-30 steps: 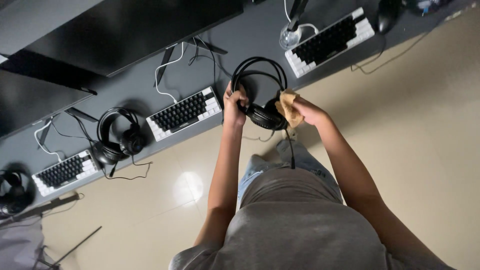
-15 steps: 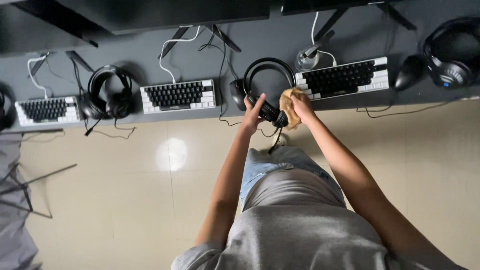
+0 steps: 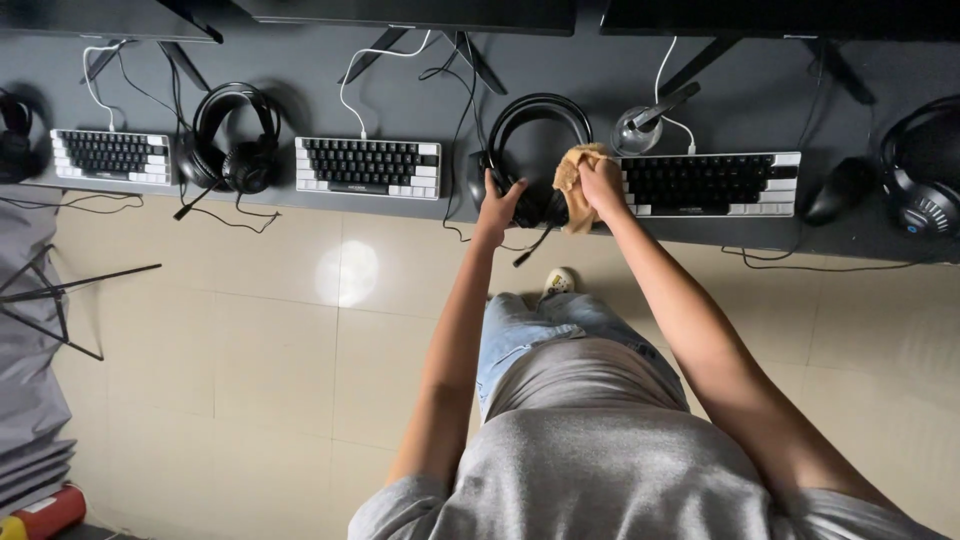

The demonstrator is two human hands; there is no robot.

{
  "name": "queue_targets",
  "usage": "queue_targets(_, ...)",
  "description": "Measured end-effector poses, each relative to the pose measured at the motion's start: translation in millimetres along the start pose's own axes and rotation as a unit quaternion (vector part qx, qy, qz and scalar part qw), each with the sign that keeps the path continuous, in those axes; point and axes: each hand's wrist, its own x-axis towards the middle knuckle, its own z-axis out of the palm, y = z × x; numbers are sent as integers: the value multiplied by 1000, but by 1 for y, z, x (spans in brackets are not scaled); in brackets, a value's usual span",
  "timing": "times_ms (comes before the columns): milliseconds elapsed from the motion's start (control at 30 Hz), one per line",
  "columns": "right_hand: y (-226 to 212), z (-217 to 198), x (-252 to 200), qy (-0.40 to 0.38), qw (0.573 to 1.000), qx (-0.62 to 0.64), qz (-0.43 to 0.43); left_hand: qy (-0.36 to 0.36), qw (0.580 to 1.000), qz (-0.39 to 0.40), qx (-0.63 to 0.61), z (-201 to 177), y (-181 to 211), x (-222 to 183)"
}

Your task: Cleaning various computer peripherals including headphones, a keyboard, and a mouse using a cloth.

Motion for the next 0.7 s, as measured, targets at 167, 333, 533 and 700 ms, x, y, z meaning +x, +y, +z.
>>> queue_targets(167,-14,-10,-10,16,999,27,-27,91,990,58,87,2,-3,4)
queue_targets(333,-33,-37,-36,-1,1000,18,-14,116,968,162,154,-6,-26,27)
queue_targets(533,-22,-49,-63,16,999,27,-32,67,990,87,91,-6,-3,4)
queue_targets(700,-40,-70,-109,58,995,83,9,55,956,212,195,-16,-18,11)
